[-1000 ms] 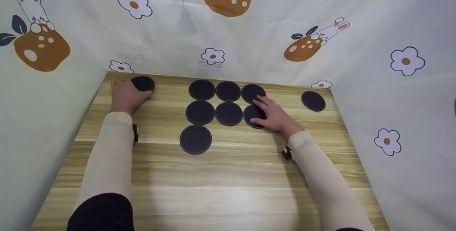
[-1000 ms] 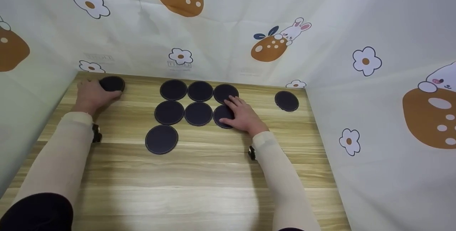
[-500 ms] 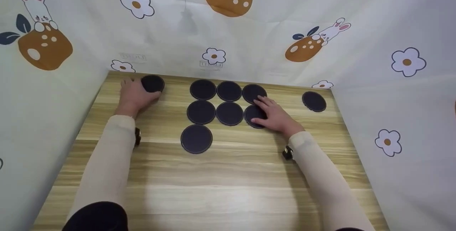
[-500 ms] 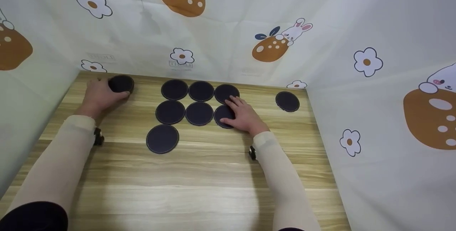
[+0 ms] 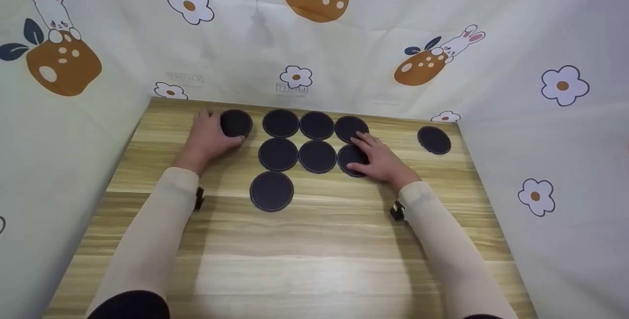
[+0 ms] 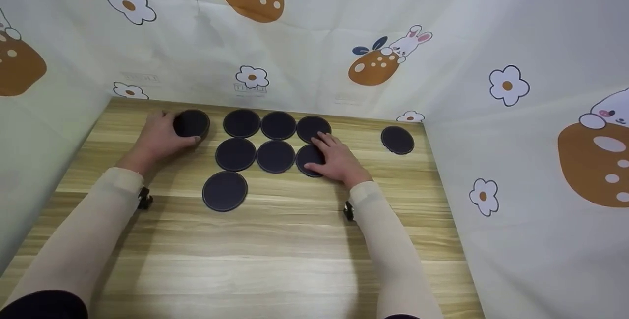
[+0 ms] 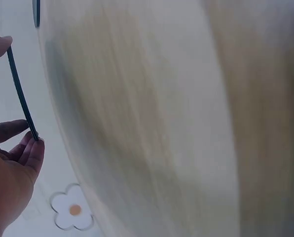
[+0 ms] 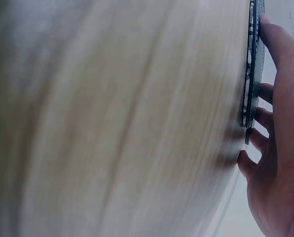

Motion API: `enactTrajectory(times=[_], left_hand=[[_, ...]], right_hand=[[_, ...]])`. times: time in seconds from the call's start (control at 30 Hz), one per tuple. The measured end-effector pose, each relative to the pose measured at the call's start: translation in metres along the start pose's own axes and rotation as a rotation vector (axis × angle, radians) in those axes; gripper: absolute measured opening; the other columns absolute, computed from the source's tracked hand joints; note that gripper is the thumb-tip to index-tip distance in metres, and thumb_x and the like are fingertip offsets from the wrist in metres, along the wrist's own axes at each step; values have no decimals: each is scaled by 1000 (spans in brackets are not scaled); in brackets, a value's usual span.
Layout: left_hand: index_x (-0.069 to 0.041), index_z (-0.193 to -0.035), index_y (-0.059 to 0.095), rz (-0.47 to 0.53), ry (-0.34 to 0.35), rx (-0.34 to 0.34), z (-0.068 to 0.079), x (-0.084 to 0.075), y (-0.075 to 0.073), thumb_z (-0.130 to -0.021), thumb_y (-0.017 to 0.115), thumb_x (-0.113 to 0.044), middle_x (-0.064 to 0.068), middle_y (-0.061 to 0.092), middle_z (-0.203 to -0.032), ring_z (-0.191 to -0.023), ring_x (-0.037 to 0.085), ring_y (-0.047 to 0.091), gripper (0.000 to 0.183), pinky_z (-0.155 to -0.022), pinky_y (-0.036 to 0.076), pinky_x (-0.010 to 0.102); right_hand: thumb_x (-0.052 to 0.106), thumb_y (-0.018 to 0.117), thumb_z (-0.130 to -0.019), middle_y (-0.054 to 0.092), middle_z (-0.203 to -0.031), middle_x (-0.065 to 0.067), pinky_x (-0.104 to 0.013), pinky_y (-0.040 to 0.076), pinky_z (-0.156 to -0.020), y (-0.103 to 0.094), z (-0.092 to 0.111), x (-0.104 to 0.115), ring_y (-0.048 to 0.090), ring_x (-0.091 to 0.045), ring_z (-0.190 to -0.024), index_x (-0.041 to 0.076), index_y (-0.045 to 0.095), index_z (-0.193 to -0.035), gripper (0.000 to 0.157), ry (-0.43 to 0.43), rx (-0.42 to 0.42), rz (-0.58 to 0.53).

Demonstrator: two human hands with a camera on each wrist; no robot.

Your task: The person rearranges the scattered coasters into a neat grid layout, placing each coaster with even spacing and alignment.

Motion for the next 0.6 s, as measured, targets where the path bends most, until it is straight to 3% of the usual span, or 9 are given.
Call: enactTrajectory(times=[0.37,0.6], left_hand=[[11,-157,49,-3,136,54,13,-42,26,-83,90,-50,36,40,-154,-144,50,36,104,-122,39,62],[9,-155,52,-5,224,86,24,-74,39,-79,93,-52,28,46,-148,-138,44,42,106,-118,44,57]], right_hand=[[59,74,-101,29,-180,-15,-65,25,-131,-1,1,3,25,-45,-165,11,43,-171,91,-18,-5,-4],[60,74,-100,30,-180,-14,-65,26,-131,-2,1,4,25,-45,-165,11,44,-170,91,-9,-15,-4]])
Point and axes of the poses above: each hand's wrist, its own z-axis away from the middle knuckle, its own y-axis out of the palm, x = y × z, the point moved 3 cm from there along -z, towards the middle knuckle
